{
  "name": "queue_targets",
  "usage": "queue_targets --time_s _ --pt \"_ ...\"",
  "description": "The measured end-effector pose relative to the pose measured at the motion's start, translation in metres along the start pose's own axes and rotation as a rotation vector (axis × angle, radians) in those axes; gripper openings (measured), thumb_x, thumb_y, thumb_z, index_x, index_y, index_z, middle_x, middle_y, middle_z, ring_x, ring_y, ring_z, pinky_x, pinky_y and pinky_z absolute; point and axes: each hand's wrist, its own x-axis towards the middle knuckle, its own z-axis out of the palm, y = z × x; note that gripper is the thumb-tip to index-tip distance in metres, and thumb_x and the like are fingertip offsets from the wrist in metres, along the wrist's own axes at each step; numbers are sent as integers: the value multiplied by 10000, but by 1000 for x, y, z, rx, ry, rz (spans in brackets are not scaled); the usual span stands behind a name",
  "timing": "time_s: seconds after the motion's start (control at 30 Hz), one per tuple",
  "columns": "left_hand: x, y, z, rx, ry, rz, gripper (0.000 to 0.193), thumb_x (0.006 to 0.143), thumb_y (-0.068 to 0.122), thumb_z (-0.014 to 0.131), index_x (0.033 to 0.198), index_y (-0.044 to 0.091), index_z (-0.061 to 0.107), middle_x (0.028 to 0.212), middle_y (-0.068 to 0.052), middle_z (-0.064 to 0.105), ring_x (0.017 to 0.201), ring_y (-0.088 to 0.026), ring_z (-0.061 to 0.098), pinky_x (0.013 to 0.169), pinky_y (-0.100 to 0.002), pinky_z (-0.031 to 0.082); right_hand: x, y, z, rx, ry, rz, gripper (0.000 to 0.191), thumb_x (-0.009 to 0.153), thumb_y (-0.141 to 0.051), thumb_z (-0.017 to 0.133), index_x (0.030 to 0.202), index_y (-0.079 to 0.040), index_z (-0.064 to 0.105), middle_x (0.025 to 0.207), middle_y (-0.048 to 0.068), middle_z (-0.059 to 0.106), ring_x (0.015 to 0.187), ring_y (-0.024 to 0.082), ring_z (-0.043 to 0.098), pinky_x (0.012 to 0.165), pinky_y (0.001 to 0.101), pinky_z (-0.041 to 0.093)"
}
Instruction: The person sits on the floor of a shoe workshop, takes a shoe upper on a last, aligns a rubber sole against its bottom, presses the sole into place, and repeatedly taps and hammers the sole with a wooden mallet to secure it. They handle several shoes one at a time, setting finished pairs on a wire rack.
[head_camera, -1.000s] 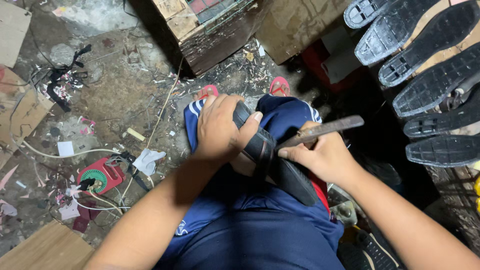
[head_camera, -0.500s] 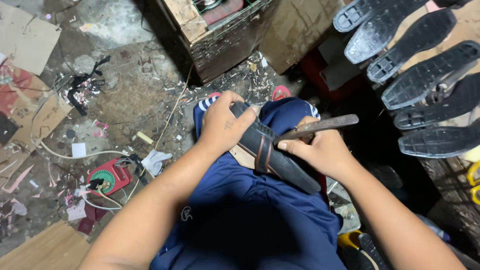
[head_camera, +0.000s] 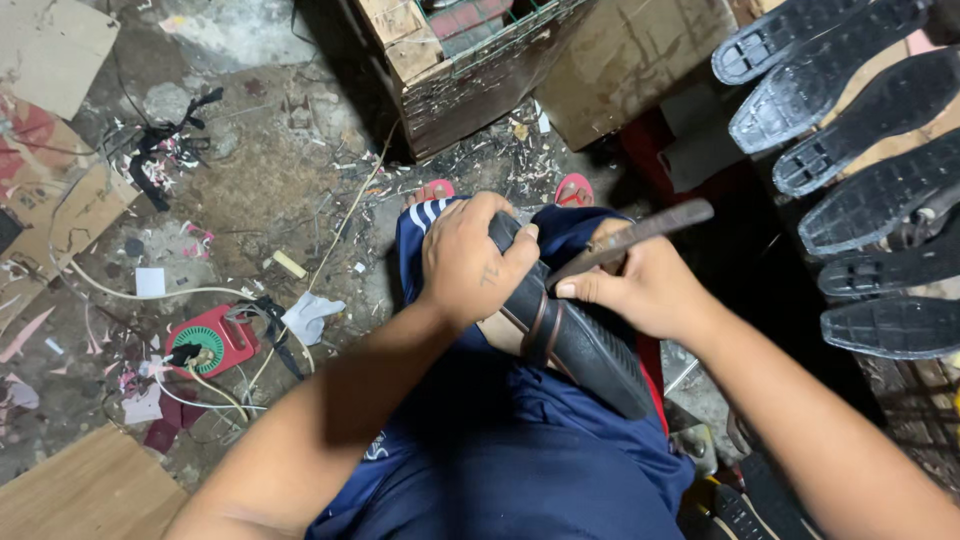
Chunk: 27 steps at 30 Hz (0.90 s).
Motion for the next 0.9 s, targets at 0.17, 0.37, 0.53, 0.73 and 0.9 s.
queue_targets --time_s 0.17,0.37,0.53,0.73,0.9 --pt "-3 -6 8 38 26 20 300 792 284 751 980 73 650 899 -159 687 915 -384 659 841 -487 513 27 -42 -5 -422 -206 -105 267 702 -260 902 796 -78 730 761 82 666 705 239 608 608 382 473" --pt "6 -12 -6 -120 1 -11 263 857 249 744 1018 66 648 930 -145 691 894 -340 678 813 -423 533 6 -72 8 -535 -29 -79 322 779 -283 866 840 -47 655 727 129 658 686 308 657 621 430 497" --pt "1 -4 -15 -283 154 64 248 821 177 693 1011 42 608 972 -133 622 890 -277 643 825 -380 534 -59 -51 0 -355 302 -164 258 814 -223 836 867 -60 642 742 67 640 656 194 612 606 306 495" --pt "-26 -13 -23 -273 125 193 357 830 134 671 1151 24 560 1161 -163 587 1134 -298 577 1056 -394 455 -120 14 42 165 443 -37 226 896 -166 744 1024 -34 613 870 -10 633 787 87 574 714 254 487" --pt "-29 -44 5 -429 -20 -7 369 889 149 652 1232 23 597 1207 -142 598 1154 -306 602 1069 -398 458 -138 61 61 33 368 148 353 860 -241 742 1131 -34 651 823 15 594 748 110 530 694 288 469"
